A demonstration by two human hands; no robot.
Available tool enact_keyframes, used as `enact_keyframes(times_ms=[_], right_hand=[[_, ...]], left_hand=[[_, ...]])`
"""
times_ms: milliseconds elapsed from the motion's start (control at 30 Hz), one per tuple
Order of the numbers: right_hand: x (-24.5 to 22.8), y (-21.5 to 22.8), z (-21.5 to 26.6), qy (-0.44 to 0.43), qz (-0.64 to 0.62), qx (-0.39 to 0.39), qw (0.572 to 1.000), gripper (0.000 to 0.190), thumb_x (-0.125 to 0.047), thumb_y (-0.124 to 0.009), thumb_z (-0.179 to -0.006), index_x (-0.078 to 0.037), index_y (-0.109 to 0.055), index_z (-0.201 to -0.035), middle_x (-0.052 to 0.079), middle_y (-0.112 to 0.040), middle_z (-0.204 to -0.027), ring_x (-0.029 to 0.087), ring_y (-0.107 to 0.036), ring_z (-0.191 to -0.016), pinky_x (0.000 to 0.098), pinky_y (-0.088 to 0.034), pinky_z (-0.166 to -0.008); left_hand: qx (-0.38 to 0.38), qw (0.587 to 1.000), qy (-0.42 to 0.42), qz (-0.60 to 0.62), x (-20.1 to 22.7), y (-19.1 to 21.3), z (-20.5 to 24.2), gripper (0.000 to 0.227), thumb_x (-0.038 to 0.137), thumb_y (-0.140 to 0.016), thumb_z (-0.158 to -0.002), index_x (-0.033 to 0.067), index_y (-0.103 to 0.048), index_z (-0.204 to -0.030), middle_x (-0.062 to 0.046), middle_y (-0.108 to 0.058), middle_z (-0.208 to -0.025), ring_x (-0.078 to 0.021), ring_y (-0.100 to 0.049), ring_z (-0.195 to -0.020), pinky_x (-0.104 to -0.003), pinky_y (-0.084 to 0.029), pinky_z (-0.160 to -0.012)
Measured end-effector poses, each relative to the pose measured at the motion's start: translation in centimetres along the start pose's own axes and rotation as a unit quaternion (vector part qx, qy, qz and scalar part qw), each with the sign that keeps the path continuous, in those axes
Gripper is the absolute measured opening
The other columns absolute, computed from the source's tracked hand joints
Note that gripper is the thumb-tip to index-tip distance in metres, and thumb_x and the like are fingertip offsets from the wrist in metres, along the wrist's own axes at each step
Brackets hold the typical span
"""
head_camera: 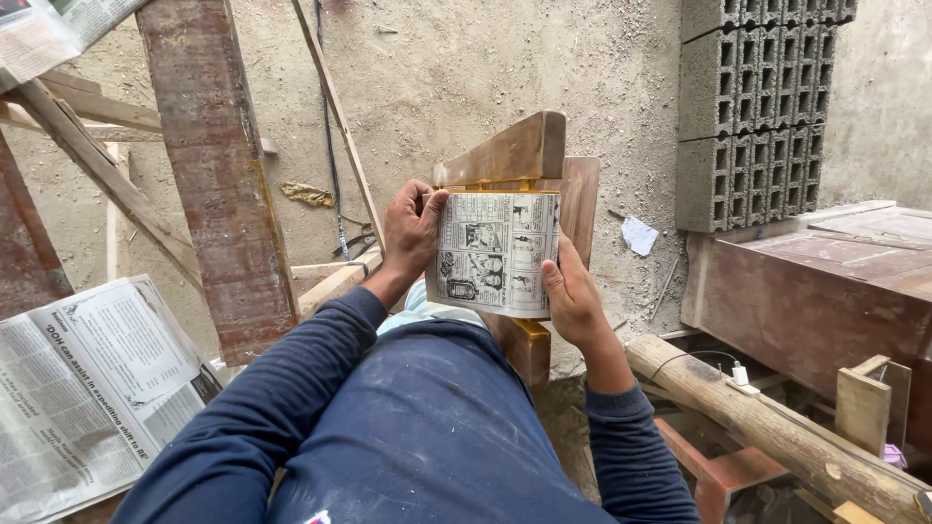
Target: Wrapping long wooden furniture components in newspaper for protection.
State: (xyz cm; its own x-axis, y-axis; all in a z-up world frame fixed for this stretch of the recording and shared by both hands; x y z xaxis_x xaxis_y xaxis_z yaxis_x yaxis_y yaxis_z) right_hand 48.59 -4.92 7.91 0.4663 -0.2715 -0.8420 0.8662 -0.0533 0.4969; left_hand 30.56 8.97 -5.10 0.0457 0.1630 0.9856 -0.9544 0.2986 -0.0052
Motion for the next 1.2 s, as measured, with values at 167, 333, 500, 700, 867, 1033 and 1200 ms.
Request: enact_keyframes(times_ms=[167,333,500,700,867,1033,1200], right_hand=[[1.7,-0.4,0.1,-0.053,-0.042,-0.026,0.997,0.065,-0.042,-0.041,-0.109,0.002,-0.036,-0.156,0.019,-0.059,-0.146,0.028,-0.055,-0.136,0.0361,-0.042,-0.114],[2.5,-0.6,0.0,-0.046,-0.062,-0.035,0.996,0.067,-0.042,-0.041,-0.109,0.002,-0.03,-0.159,0.018,-0.053,-0.15,0.026,-0.049,-0.14,0.0353,-0.038,-0.116],[4.0,-0.6,0.4,-0.025,-0.087,-0.026,0.996,0.062,-0.039,-0.041,-0.111,0.002,-0.033,-0.157,0.017,-0.054,-0.147,0.025,-0.05,-0.136,0.0344,-0.039,-0.114],[4.0,0.5,1.2,-0.02,0.03,0.011,0.999,0.051,-0.029,-0.046,-0.11,0.0,-0.042,-0.152,0.016,-0.057,-0.138,0.026,-0.055,-0.125,0.0338,-0.043,-0.11],[-4.6,2.1,0.6,0.087,0.136,0.081,0.984,0.065,-0.019,-0.062,-0.099,0.001,-0.038,-0.156,0.021,-0.044,-0.151,0.033,-0.053,-0.133,0.0448,-0.05,-0.102],[-14.2,1.6,0.9,0.18,0.299,0.1,0.932,0.066,-0.021,-0.067,-0.099,0.0,-0.044,-0.157,0.022,-0.046,-0.154,0.037,-0.048,-0.142,0.0474,-0.045,-0.115],[-17.9,-3.0,-3.1,0.232,0.389,0.009,0.892,0.064,-0.027,-0.069,-0.094,-0.003,-0.05,-0.15,0.019,-0.051,-0.15,0.038,-0.049,-0.141,0.0477,-0.041,-0.117]], left_hand=[[-0.004,1.0,0.003,0.024,-0.6,0.4,0.2,0.032,0.034,-0.067,-0.105,0.0075,-0.058,-0.091,0.002,-0.056,-0.071,-0.0049,-0.05,-0.063,-0.024,-0.043,-0.053],[-0.198,0.929,0.153,0.272,0.2,-2.8,2.8,0.047,0.016,-0.075,-0.089,0.0092,-0.044,-0.124,-0.01,-0.072,-0.109,-0.0158,-0.071,-0.099,-0.031,-0.061,-0.086],[-0.224,0.851,0.225,0.419,-1.3,-2.2,5.6,0.052,0.007,-0.076,-0.087,0.0008,-0.053,-0.133,-0.013,-0.07,-0.124,-0.0205,-0.07,-0.111,-0.04,-0.057,-0.101],[-0.238,0.89,0.222,0.318,-2.3,-1.8,6.9,0.038,0.014,-0.078,-0.088,-0.0012,-0.068,-0.121,-0.008,-0.074,-0.112,-0.0163,-0.07,-0.1,-0.035,-0.056,-0.093],[-0.207,0.939,0.102,0.256,1.5,1.9,6.0,0.029,0.013,-0.074,-0.089,0.0001,-0.073,-0.115,-0.007,-0.076,-0.108,-0.0113,-0.069,-0.096,-0.029,-0.055,-0.089],[-0.164,0.95,0.054,0.261,0.9,10.9,6.3,0.035,0.02,-0.079,-0.083,0.0007,-0.071,-0.112,-0.007,-0.075,-0.105,-0.0129,-0.071,-0.093,-0.029,-0.058,-0.086],[-0.035,0.972,0.098,0.212,-8.2,24.1,12.2,0.039,0.02,-0.08,-0.078,-0.0036,-0.073,-0.108,-0.011,-0.076,-0.103,-0.0166,-0.071,-0.092,-0.031,-0.057,-0.085]])
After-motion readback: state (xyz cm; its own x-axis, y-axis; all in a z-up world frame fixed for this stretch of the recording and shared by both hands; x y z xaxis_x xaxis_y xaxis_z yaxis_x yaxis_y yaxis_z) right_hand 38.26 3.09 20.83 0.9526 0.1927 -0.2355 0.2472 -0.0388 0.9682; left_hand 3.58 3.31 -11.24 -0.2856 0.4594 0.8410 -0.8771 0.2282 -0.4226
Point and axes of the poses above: each hand's wrist, its own z-axis away from the middle knuckle, its own y-axis out of the back of the hand, x = y × z, the point moved 10 cm from there along -z, towards the middle knuckle
